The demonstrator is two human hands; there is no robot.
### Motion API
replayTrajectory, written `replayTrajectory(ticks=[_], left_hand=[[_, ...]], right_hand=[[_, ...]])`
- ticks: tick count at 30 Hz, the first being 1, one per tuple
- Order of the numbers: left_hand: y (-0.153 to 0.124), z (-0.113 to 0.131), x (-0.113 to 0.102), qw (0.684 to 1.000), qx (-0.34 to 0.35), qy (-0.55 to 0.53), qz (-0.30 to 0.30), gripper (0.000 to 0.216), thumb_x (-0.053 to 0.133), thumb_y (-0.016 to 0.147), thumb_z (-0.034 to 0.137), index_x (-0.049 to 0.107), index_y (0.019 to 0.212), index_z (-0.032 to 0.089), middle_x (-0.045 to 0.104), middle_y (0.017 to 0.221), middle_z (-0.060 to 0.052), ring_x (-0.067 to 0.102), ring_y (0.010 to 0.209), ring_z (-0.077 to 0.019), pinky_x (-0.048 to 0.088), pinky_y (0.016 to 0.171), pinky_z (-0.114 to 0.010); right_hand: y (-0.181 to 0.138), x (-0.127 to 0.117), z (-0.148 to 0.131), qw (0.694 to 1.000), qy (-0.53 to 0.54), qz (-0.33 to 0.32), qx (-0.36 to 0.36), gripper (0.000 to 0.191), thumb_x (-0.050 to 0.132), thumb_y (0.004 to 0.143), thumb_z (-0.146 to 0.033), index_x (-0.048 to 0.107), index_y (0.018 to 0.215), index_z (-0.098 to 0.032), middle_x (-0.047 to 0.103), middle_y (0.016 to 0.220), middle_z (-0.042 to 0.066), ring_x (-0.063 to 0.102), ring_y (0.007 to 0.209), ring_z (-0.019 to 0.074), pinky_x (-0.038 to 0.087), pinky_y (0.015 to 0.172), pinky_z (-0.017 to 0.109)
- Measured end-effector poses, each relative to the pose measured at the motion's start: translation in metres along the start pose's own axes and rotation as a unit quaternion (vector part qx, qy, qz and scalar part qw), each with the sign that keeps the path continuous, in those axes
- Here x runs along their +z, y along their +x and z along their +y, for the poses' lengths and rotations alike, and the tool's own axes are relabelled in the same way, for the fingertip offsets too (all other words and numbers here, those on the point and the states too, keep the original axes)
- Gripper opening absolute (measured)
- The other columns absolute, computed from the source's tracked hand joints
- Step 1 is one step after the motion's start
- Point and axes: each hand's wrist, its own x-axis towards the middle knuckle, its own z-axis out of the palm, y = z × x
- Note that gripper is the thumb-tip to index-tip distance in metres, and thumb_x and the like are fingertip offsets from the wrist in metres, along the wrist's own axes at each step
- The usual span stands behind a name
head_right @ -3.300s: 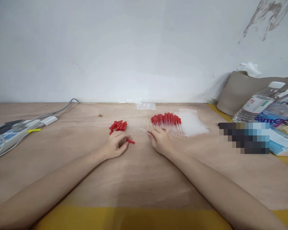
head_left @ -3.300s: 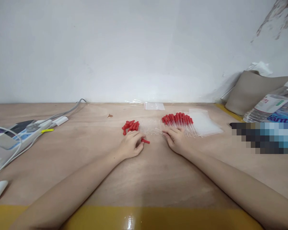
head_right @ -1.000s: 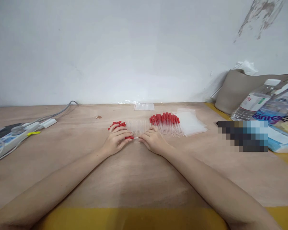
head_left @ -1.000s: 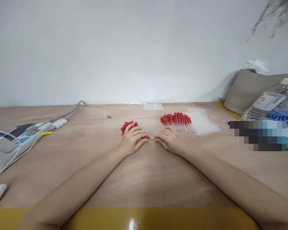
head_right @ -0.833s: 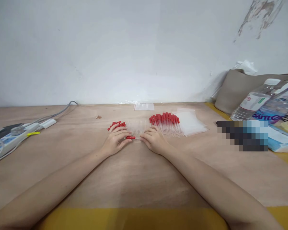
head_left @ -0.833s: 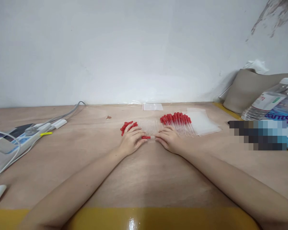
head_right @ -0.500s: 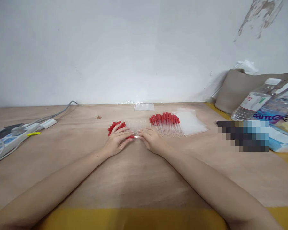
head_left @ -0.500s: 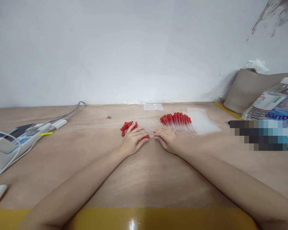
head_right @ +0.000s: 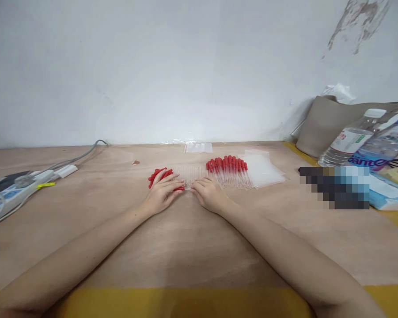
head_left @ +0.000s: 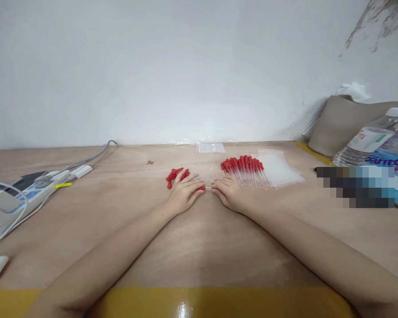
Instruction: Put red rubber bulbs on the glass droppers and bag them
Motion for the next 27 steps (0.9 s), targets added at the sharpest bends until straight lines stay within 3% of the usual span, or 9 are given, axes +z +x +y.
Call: replayTrajectory(ticks=[2,5,8,11,20,24,27], left_hand=[[-0.001,-0.004,-0.001,0.999,-0.028,0.036,0.017,0.036,0.054,0.082,0.038,0.054,0.114,0.020,0.060,0.115,-0.007,0.045,0.118,-0.0237,0.019,0.105,-0.046],[-0.005,-0.016,-0.004,0.992,-0.088,0.083,0.041,0.051,0.057,0.077,0.045,0.049,0.120,0.018,0.053,0.123,-0.011,0.041,0.118,-0.0276,0.021,0.103,-0.047],[-0.008,-0.028,-0.005,0.981,-0.150,0.108,0.062,0.041,0.054,0.079,0.042,0.053,0.115,0.020,0.054,0.119,-0.010,0.042,0.115,-0.0281,0.022,0.101,-0.048],[-0.009,-0.034,-0.005,0.974,-0.186,0.114,0.066,0.034,0.053,0.080,0.038,0.057,0.110,0.022,0.056,0.115,-0.010,0.044,0.113,-0.0275,0.026,0.098,-0.047],[-0.007,-0.032,-0.004,0.977,-0.177,0.107,0.055,0.021,0.053,0.081,0.033,0.064,0.095,0.023,0.058,0.108,-0.007,0.047,0.106,-0.0252,0.032,0.091,-0.044],[-0.005,-0.030,-0.005,0.974,-0.186,0.108,0.069,0.018,0.055,0.078,0.032,0.062,0.092,0.021,0.060,0.103,-0.007,0.049,0.099,-0.0253,0.033,0.087,-0.043],[-0.004,-0.029,-0.005,0.969,-0.206,0.113,0.072,0.014,0.058,0.077,0.033,0.059,0.081,0.020,0.060,0.096,-0.007,0.050,0.094,-0.0255,0.034,0.085,-0.042]], right_hand=[[0.002,-0.006,0.002,0.997,-0.062,-0.003,0.040,0.022,0.044,0.087,-0.026,0.063,0.083,-0.017,0.066,0.082,0.005,0.055,0.081,0.0165,0.034,0.075,0.032],[0.004,-0.017,0.019,0.972,-0.143,0.044,0.182,0.029,0.043,0.086,-0.033,0.066,0.077,-0.019,0.064,0.077,0.006,0.051,0.076,0.0181,0.027,0.072,0.034],[0.003,-0.027,0.044,0.923,-0.186,0.057,0.331,0.031,0.042,0.085,-0.034,0.067,0.076,-0.018,0.064,0.077,0.008,0.050,0.077,0.0204,0.022,0.070,0.034],[0.000,-0.030,0.063,0.890,-0.214,0.035,0.402,0.026,0.042,0.082,-0.031,0.065,0.083,-0.018,0.065,0.083,0.008,0.051,0.078,0.0222,0.020,0.069,0.034],[0.002,-0.020,0.057,0.888,-0.221,-0.014,0.403,0.027,0.041,0.081,-0.029,0.066,0.082,-0.018,0.065,0.082,0.008,0.052,0.075,0.0214,0.019,0.070,0.036],[0.007,-0.022,0.046,0.909,-0.187,-0.009,0.372,0.030,0.039,0.082,-0.031,0.065,0.078,-0.017,0.064,0.080,0.008,0.053,0.077,0.0204,0.020,0.071,0.036],[0.017,-0.016,0.035,0.923,-0.165,-0.051,0.344,0.028,0.040,0.082,-0.030,0.063,0.072,-0.017,0.065,0.077,0.007,0.055,0.075,0.0197,0.021,0.072,0.036]])
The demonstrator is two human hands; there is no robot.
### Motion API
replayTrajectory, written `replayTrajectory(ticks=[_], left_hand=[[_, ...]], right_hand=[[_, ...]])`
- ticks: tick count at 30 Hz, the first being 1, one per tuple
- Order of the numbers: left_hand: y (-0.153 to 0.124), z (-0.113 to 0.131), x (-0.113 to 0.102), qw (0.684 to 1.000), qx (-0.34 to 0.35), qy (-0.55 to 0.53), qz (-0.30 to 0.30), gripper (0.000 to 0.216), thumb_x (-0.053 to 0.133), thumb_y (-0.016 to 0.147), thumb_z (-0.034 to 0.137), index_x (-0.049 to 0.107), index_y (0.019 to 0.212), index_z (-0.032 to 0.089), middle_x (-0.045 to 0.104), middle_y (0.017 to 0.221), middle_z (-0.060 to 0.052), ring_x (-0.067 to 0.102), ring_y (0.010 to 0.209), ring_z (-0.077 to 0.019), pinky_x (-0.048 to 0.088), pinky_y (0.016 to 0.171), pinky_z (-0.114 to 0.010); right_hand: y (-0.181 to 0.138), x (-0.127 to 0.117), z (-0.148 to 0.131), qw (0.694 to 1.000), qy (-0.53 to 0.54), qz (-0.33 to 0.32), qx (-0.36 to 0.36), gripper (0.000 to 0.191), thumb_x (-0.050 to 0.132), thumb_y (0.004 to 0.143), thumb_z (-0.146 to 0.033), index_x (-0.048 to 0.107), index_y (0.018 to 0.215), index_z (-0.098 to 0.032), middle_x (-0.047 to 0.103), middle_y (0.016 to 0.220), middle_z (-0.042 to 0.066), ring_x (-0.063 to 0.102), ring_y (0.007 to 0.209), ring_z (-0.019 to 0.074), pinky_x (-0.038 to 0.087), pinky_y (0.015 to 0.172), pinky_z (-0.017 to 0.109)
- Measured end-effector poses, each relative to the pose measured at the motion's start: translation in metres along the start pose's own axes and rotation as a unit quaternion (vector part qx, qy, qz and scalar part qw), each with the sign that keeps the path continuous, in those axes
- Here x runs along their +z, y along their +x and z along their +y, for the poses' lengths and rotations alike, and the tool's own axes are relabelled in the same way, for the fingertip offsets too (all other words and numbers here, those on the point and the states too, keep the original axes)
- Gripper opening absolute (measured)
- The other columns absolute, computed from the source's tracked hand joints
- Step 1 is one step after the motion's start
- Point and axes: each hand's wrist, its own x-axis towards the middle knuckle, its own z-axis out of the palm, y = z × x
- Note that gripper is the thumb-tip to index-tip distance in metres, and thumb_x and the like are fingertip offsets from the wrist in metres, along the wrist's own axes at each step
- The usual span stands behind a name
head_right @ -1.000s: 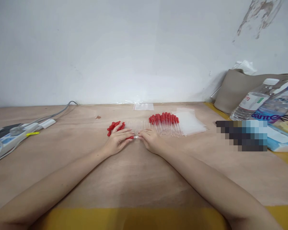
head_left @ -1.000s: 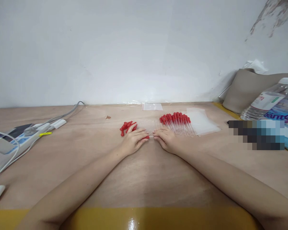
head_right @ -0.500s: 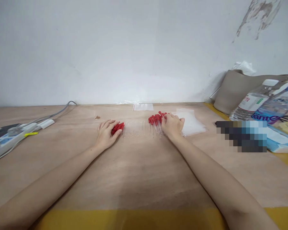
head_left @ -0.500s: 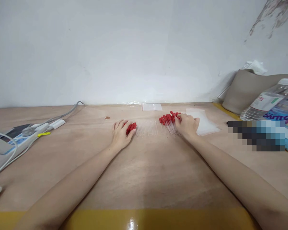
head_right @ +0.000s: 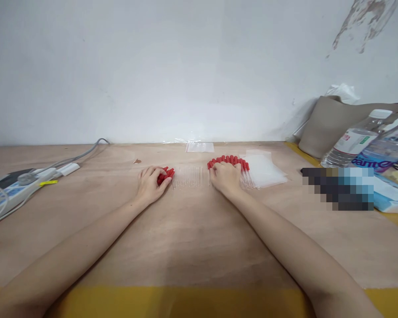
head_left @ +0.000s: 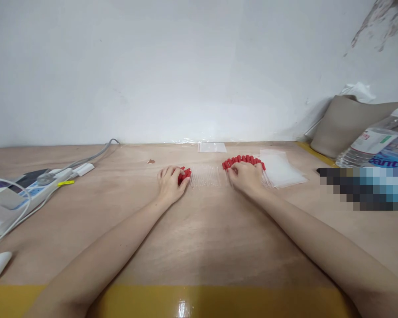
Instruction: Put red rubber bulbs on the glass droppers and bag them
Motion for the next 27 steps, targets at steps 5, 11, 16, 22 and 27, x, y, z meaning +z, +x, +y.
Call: replayTrajectory(ticks=[5,11,16,22,27], left_hand=[[0.000,-0.001,0.001,1.000,-0.003,-0.004,0.005,0.014,0.056,0.077,0.034,0.058,0.081,0.021,0.060,0.094,-0.006,0.049,0.093,-0.0252,0.033,0.084,-0.041],[0.001,-0.005,0.003,1.000,0.000,0.008,0.014,0.013,0.056,0.077,0.032,0.060,0.083,0.021,0.059,0.096,-0.006,0.049,0.094,-0.0253,0.033,0.086,-0.042],[0.004,-0.006,0.005,1.000,-0.015,0.003,0.021,0.011,0.058,0.075,0.031,0.060,0.074,0.020,0.060,0.095,-0.007,0.050,0.095,-0.0259,0.033,0.086,-0.043],[0.005,-0.006,0.007,0.999,-0.009,-0.015,0.041,0.006,0.057,0.075,0.022,0.062,0.072,0.021,0.065,0.096,-0.003,0.051,0.099,-0.0259,0.032,0.088,-0.045],[0.003,-0.005,0.006,0.998,-0.004,-0.031,0.049,0.007,0.054,0.076,0.020,0.060,0.073,0.020,0.066,0.089,-0.004,0.053,0.093,-0.0250,0.036,0.083,-0.042]], right_hand=[[0.014,0.008,-0.030,0.992,-0.034,-0.119,0.029,0.027,0.043,0.078,-0.031,0.065,0.075,-0.016,0.065,0.073,0.009,0.057,0.070,0.0218,0.025,0.074,0.038],[0.032,0.011,-0.046,0.969,-0.059,-0.224,0.087,0.015,0.054,0.067,-0.020,0.068,0.070,-0.015,0.065,0.069,0.012,0.059,0.069,0.0247,0.026,0.072,0.041],[0.030,0.011,-0.048,0.972,-0.057,-0.213,0.075,0.014,0.053,0.067,-0.018,0.066,0.069,-0.014,0.065,0.071,0.013,0.059,0.068,0.0244,0.027,0.071,0.040],[0.007,-0.003,-0.040,0.996,-0.049,-0.075,0.009,0.026,0.038,0.080,-0.026,0.060,0.076,-0.013,0.064,0.070,0.012,0.058,0.071,0.0250,0.026,0.069,0.038],[-0.020,-0.012,-0.020,0.997,-0.035,-0.011,-0.065,0.023,0.035,0.086,-0.027,0.052,0.081,-0.013,0.063,0.074,0.009,0.055,0.072,0.0220,0.024,0.072,0.036]])
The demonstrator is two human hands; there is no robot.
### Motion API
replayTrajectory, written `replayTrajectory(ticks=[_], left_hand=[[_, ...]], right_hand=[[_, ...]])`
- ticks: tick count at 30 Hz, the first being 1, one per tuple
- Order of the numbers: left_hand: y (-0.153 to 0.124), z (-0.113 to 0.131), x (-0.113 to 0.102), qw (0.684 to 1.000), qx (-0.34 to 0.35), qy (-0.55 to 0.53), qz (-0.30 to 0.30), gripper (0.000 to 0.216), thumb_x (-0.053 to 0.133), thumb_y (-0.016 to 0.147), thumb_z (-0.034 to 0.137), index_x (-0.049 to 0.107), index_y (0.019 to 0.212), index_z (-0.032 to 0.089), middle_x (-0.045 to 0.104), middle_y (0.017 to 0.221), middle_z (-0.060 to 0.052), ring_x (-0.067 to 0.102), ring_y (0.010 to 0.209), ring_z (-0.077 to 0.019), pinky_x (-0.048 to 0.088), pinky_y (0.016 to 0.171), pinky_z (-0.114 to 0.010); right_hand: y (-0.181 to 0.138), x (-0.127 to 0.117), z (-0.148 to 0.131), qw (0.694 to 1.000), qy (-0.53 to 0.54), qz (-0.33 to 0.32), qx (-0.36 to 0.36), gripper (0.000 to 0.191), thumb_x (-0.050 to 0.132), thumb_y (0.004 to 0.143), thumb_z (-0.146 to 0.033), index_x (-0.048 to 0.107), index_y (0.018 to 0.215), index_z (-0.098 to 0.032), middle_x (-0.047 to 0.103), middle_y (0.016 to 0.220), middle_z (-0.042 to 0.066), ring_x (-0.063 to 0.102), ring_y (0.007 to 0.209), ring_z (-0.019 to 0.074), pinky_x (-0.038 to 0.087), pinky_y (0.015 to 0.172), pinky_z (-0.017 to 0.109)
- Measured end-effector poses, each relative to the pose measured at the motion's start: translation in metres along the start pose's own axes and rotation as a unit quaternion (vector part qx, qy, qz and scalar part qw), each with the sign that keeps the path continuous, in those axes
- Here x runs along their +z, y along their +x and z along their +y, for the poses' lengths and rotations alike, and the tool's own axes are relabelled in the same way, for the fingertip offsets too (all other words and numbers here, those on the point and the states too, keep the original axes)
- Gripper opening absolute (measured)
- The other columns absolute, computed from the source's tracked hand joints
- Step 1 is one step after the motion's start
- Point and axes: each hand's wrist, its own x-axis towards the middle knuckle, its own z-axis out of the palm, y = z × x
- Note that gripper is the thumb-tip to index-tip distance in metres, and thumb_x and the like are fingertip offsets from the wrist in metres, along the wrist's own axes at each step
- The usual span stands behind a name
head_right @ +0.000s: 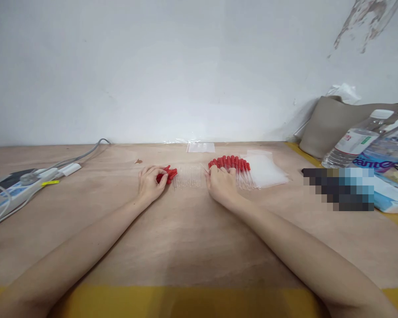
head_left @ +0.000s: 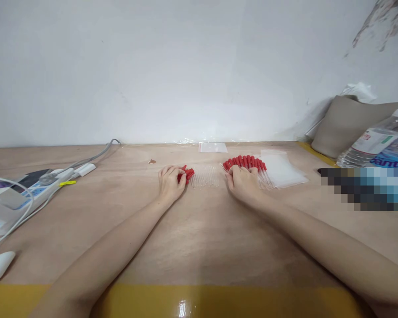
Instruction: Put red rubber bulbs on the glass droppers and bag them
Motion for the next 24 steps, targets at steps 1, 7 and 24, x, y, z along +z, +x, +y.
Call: replayTrajectory(ticks=[1,7,24], left_hand=[[0.000,0.000,0.000,1.000,-0.001,-0.001,-0.006,0.007,0.053,0.077,0.020,0.059,0.074,0.019,0.066,0.086,-0.004,0.054,0.089,-0.0243,0.037,0.081,-0.041],[-0.002,-0.001,-0.002,0.999,-0.027,-0.016,-0.037,0.010,0.047,0.080,0.019,0.056,0.074,0.017,0.064,0.076,-0.003,0.058,0.074,-0.0193,0.041,0.071,-0.033],[-0.015,0.020,-0.008,0.990,0.075,-0.105,-0.050,0.029,0.041,0.085,0.016,0.048,0.113,0.015,0.054,0.098,-0.009,0.053,0.092,-0.0182,0.045,0.082,-0.033]], right_hand=[[-0.005,0.001,0.003,1.000,0.008,0.008,-0.013,0.021,0.036,0.086,-0.026,0.051,0.081,-0.014,0.063,0.073,0.008,0.055,0.071,0.0210,0.023,0.072,0.035],[-0.019,0.011,0.012,0.996,0.073,0.040,-0.043,0.016,0.040,0.086,-0.026,0.048,0.076,-0.017,0.063,0.073,0.004,0.055,0.071,0.0173,0.022,0.077,0.034],[-0.024,0.021,0.009,0.971,0.169,0.118,-0.121,0.021,0.042,0.088,-0.025,0.062,0.089,-0.019,0.065,0.079,0.004,0.054,0.075,0.0151,0.025,0.078,0.033]])
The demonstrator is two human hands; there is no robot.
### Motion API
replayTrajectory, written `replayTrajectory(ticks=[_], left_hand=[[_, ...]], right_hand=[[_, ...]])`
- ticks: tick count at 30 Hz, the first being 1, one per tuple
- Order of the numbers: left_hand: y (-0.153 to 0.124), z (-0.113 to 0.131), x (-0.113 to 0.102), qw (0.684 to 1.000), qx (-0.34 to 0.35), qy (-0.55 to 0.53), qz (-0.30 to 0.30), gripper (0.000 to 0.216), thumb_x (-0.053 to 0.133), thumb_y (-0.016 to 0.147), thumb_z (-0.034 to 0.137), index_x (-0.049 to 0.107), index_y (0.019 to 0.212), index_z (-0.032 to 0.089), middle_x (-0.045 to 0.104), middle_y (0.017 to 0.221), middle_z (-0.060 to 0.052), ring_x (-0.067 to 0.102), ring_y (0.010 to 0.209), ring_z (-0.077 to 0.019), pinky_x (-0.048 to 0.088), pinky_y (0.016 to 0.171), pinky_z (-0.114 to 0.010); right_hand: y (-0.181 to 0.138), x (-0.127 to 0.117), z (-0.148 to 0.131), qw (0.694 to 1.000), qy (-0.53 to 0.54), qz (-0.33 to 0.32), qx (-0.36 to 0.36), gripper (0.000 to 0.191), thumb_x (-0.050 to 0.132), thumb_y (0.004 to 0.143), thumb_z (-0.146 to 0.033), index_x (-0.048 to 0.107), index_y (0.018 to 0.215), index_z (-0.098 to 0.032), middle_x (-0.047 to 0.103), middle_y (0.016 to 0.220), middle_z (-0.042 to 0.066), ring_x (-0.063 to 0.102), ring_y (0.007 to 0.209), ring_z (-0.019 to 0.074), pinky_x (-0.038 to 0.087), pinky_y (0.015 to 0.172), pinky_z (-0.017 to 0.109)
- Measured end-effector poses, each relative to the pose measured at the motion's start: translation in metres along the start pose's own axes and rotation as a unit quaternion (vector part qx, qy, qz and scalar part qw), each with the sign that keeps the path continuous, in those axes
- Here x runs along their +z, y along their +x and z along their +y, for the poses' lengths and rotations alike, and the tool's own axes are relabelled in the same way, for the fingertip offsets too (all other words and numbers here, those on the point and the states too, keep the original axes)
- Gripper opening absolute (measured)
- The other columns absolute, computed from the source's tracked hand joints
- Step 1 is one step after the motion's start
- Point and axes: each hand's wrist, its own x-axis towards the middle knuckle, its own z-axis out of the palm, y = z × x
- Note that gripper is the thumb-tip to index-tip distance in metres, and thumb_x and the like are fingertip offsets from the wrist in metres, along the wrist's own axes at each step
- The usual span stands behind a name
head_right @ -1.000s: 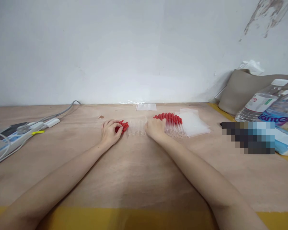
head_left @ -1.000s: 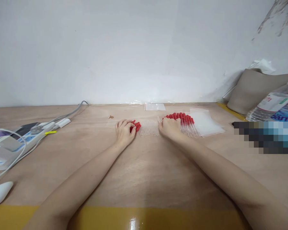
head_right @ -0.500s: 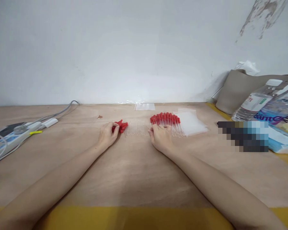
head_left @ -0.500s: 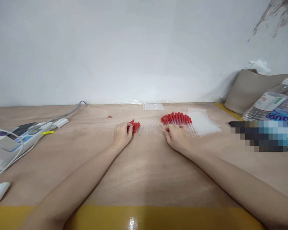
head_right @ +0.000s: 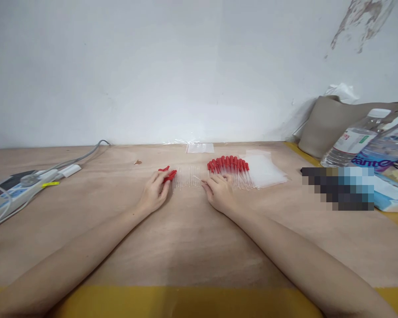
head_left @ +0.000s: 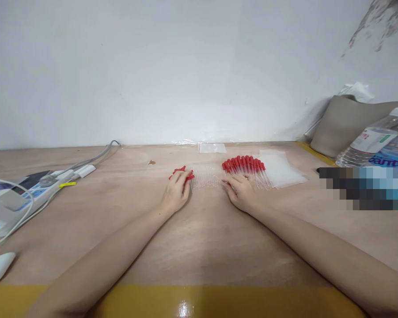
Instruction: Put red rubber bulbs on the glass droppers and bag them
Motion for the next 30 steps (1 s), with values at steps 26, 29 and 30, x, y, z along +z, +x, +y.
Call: replayTrajectory(ticks=[26,29,30], left_hand=[[0.003,0.012,0.006,0.982,0.053,-0.153,-0.102,0.015,0.050,0.086,0.025,0.061,0.092,0.017,0.066,0.084,-0.004,0.061,0.075,-0.0134,0.048,0.067,-0.024],[0.002,0.013,0.006,0.980,0.060,-0.158,-0.103,0.016,0.048,0.087,0.026,0.062,0.089,0.017,0.065,0.080,-0.004,0.060,0.072,-0.0135,0.047,0.064,-0.024],[0.002,0.013,0.006,0.980,0.064,-0.157,-0.104,0.016,0.048,0.087,0.026,0.062,0.088,0.017,0.065,0.079,-0.004,0.060,0.071,-0.0135,0.047,0.064,-0.024]], right_hand=[[0.006,0.014,0.003,0.983,0.121,-0.015,-0.141,0.021,0.046,0.085,-0.016,0.063,0.096,-0.022,0.065,0.084,0.002,0.055,0.076,0.0126,0.033,0.075,0.032],[0.008,0.013,0.007,0.981,0.104,-0.035,-0.159,0.027,0.043,0.084,-0.011,0.062,0.099,-0.023,0.065,0.086,0.002,0.055,0.076,0.0126,0.031,0.075,0.034],[0.009,0.013,0.007,0.981,0.098,-0.041,-0.165,0.028,0.043,0.084,-0.011,0.063,0.099,-0.024,0.065,0.086,0.002,0.055,0.075,0.0124,0.030,0.075,0.034]])
